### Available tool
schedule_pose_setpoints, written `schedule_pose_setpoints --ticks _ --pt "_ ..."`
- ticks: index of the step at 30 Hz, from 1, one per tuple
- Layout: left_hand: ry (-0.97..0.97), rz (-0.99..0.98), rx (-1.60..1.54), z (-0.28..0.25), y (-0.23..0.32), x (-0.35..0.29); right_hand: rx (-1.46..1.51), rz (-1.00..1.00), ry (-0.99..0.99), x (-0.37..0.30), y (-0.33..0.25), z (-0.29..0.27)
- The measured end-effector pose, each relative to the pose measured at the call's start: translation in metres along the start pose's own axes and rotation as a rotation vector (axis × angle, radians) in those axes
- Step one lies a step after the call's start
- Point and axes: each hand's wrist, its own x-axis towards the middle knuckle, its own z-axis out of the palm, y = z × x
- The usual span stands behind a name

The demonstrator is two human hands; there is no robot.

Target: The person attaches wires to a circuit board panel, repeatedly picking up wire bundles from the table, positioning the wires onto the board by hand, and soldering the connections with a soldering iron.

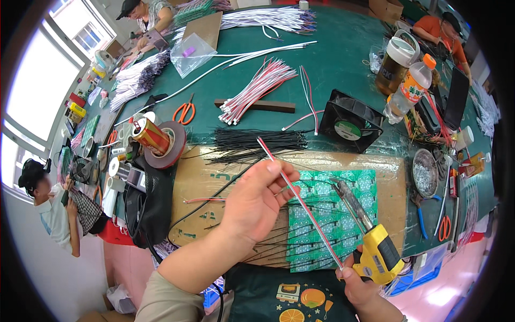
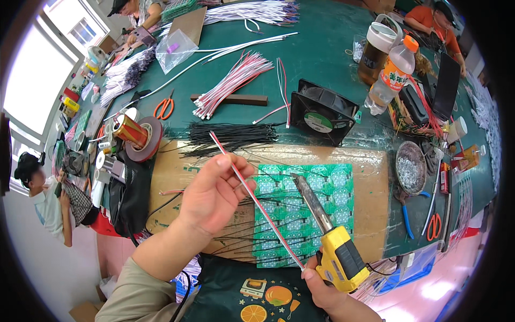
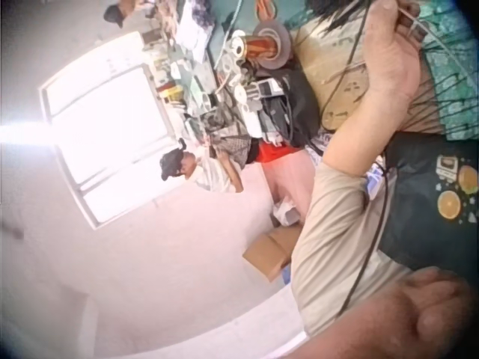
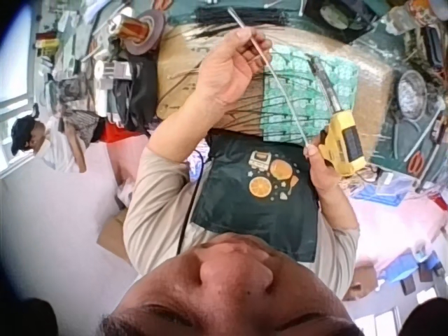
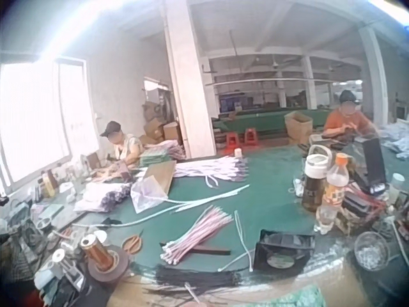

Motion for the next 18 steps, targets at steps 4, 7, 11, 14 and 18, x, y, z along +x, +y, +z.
schedule_pose_setpoints --ticks 4,7,11,14,18 --pt "0.021 0.037 -0.047 -0.001 0.004 0.004 0.004 0.075 -0.077 -0.008 0.007 -0.009" --pt "0.028 0.031 -0.048 0.006 0.004 0.004 0.010 0.104 -0.079 -0.008 0.010 -0.010" --pt "-0.055 0.121 0.021 0.020 0.017 -0.001 0.010 0.147 -0.108 -0.003 0.002 -0.007" --pt "-0.130 0.424 0.325 0.034 0.043 -0.007 0.145 0.221 -0.051 0.002 -0.002 -0.007" --pt "-0.367 1.098 1.223 0.036 0.074 -0.003 0.143 0.264 -0.035 0.007 -0.009 -0.014"
